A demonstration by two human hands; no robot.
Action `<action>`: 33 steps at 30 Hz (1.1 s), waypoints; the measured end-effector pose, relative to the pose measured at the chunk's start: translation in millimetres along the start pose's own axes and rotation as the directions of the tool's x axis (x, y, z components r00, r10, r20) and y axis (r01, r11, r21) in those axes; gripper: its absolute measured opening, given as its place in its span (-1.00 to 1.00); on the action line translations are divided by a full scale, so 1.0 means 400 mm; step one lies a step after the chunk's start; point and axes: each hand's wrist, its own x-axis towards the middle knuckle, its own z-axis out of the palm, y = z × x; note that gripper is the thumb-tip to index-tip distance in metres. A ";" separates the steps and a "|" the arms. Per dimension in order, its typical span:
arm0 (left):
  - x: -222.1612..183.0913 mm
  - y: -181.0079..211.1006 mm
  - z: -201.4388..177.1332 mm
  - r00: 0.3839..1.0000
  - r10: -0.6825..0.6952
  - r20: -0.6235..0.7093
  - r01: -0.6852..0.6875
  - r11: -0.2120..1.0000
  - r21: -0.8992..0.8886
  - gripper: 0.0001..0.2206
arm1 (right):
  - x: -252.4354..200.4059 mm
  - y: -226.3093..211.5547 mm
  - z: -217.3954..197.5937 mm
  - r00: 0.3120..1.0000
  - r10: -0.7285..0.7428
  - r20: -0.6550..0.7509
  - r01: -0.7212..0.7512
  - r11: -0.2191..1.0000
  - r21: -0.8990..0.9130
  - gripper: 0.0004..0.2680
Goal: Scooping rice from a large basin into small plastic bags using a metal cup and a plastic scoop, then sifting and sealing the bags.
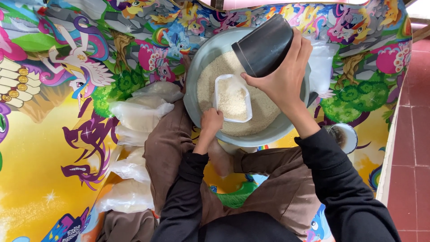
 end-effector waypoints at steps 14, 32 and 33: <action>-0.015 0.013 -0.015 1.000 -0.006 0.018 0.006 1.000 -0.002 -0.60 | -0.057 -0.028 -0.009 0.998 0.012 0.066 -0.009 0.999 -0.040 -0.03; 0.031 -0.052 0.023 0.984 0.168 -0.052 -0.172 0.981 -0.084 -0.62 | -0.115 0.013 0.014 0.989 -0.149 0.004 0.149 0.986 -0.072 -0.03; 0.030 -0.053 0.024 0.984 0.171 -0.057 -0.176 0.980 -0.090 -0.63 | -0.119 0.017 0.020 0.982 -0.190 -0.001 0.190 0.979 -0.075 -0.04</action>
